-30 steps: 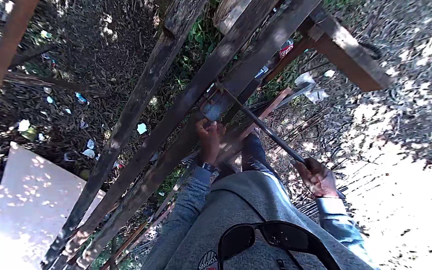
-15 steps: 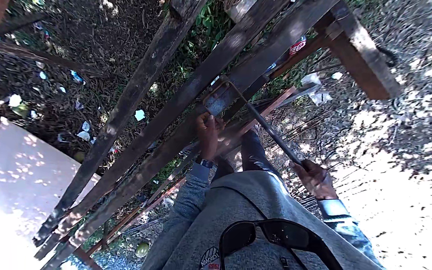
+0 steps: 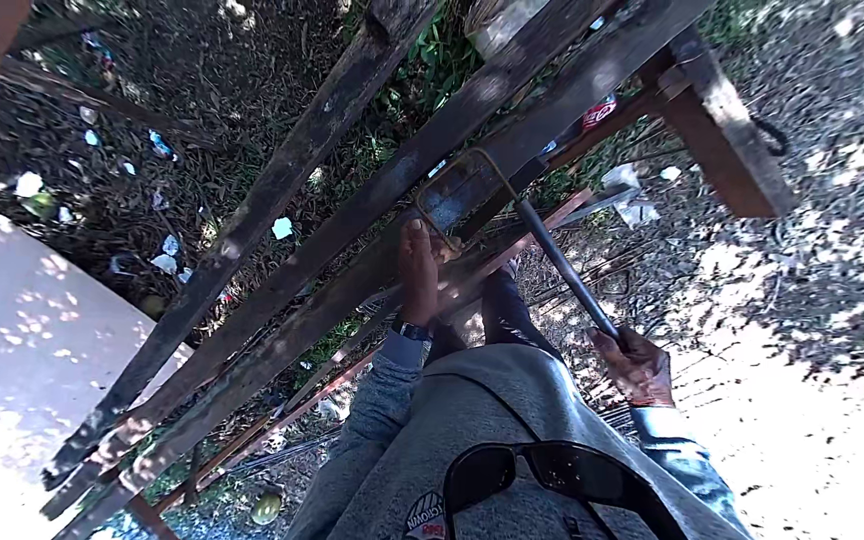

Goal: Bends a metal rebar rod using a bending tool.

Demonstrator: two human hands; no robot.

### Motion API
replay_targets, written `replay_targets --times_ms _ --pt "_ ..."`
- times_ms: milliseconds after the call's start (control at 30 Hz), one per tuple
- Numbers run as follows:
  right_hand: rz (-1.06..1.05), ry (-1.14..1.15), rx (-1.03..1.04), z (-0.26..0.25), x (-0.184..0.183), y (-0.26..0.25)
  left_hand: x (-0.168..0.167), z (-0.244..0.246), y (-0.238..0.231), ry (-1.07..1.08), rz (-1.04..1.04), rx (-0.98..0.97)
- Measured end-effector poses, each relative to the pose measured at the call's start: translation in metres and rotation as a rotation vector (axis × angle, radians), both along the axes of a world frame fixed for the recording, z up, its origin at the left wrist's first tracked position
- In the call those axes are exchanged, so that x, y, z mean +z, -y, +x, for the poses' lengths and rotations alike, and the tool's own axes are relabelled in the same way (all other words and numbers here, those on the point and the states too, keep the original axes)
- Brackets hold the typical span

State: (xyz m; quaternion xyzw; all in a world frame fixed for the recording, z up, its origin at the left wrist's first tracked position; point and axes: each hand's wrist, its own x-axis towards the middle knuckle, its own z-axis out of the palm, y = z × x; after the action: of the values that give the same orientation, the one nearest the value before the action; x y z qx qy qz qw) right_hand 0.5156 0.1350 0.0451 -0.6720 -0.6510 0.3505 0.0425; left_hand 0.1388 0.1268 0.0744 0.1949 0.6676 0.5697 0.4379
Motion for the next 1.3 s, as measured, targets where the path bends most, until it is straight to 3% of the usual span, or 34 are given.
replay_targets --times_ms 233,433,567,667,933,1100,1300 --pt "0.198 0.098 0.184 0.012 0.050 -0.060 0.004 -0.026 -0.005 0.128 0.092 -0.068" --pt "0.338 0.146 0.308 -0.006 0.085 -0.057 0.024 -0.056 -0.006 0.379 0.112 -0.138" --pt "0.390 0.205 0.373 -0.014 0.077 -0.032 0.027 -0.076 0.009 0.416 0.159 -0.155" --pt "0.378 0.216 0.407 -0.019 0.064 -0.009 0.018 -0.081 0.017 0.350 -0.003 -0.050" --pt "0.159 0.245 0.278 -0.022 0.040 0.035 -0.013 -0.078 0.032 0.338 -0.056 0.015" --pt "0.218 0.280 0.293 -0.011 0.041 0.021 -0.010 -0.077 0.029 0.388 -0.027 0.011" --pt "0.357 0.276 0.415 0.010 0.056 -0.045 -0.006 -0.075 0.015 0.448 0.016 0.049"
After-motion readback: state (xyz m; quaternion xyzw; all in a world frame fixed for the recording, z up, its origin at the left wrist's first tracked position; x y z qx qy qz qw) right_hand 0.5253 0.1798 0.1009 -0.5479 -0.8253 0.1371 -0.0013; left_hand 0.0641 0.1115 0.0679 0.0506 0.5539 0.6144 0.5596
